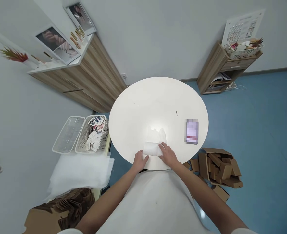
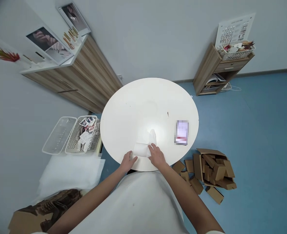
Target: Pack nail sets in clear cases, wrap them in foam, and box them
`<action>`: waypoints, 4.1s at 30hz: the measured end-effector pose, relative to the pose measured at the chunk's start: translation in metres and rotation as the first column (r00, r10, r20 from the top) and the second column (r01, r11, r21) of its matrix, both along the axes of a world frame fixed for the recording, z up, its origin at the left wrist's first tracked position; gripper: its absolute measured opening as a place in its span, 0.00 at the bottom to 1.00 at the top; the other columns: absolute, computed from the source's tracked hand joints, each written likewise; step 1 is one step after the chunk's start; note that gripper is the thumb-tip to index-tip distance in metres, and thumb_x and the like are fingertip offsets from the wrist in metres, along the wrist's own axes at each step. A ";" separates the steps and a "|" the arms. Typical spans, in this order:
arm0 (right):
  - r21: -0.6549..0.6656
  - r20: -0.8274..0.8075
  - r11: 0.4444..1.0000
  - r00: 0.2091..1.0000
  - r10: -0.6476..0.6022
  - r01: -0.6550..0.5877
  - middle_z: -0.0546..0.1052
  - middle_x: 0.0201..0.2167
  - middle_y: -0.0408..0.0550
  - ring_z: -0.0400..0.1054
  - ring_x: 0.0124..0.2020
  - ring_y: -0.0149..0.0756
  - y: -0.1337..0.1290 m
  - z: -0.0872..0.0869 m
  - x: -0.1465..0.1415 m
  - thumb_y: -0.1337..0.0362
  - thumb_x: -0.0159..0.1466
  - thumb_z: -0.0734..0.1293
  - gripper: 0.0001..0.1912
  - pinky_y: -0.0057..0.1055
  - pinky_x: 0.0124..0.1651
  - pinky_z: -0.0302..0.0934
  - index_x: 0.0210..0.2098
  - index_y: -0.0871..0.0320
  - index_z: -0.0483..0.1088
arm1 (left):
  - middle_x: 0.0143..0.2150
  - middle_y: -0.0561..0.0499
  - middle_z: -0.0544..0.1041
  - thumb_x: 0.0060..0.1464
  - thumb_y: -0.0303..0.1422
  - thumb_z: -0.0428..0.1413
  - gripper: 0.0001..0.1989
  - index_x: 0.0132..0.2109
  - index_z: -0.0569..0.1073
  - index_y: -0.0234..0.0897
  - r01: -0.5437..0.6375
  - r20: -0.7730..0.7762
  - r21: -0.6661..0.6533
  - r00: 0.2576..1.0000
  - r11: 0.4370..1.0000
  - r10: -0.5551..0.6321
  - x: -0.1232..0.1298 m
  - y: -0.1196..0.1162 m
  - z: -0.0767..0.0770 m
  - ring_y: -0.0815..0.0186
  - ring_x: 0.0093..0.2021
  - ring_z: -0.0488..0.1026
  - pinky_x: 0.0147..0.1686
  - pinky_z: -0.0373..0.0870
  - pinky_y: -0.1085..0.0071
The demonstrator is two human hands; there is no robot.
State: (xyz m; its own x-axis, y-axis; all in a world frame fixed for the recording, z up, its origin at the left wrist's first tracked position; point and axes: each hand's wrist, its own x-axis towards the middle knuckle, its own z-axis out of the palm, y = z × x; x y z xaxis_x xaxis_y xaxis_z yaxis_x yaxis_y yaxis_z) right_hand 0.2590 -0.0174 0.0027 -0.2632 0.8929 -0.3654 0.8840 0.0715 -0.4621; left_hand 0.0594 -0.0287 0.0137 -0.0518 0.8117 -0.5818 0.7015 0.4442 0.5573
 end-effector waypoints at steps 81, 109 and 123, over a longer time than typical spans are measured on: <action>-0.098 0.014 0.986 0.990 0.139 -0.137 0.70 0.37 0.50 0.65 0.36 0.36 0.016 0.019 -0.001 0.67 0.56 0.57 0.10 0.28 0.36 0.57 0.36 0.59 0.66 | 0.33 0.50 0.72 0.33 0.23 0.56 0.08 0.24 0.70 0.40 0.179 0.307 0.170 0.925 0.969 -0.224 0.036 0.029 -0.007 0.59 0.39 0.68 0.41 0.63 0.69; -0.394 -0.448 0.806 0.673 -0.589 0.443 0.50 0.61 0.54 0.46 0.61 0.41 -0.024 -0.007 -0.015 0.52 0.56 0.60 0.39 0.38 0.57 0.51 0.60 0.58 0.41 | 0.52 0.42 0.64 0.46 0.38 0.57 0.31 0.58 0.58 0.40 -0.060 0.362 0.028 0.931 0.998 0.045 0.039 0.008 -0.005 0.58 0.47 0.64 0.43 0.64 0.66; -0.526 -0.557 0.826 0.652 -0.514 0.201 0.49 0.62 0.47 0.44 0.62 0.39 0.032 -0.003 -0.117 0.53 0.53 0.64 0.42 0.40 0.60 0.46 0.62 0.52 0.41 | 0.58 0.43 0.59 0.51 0.33 0.51 0.29 0.60 0.52 0.38 -0.240 0.222 0.105 0.952 0.965 0.212 -0.065 0.032 -0.016 0.59 0.57 0.57 0.51 0.58 0.62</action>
State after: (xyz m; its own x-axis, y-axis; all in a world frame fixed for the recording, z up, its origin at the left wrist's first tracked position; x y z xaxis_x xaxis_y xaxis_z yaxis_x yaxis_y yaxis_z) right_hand 0.1415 0.0145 0.0000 -0.2589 0.7887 -0.5576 0.2533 -0.5016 -0.8272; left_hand -0.0060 0.0028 -0.0021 -0.1321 0.8615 -0.4903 0.4538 0.4923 0.7428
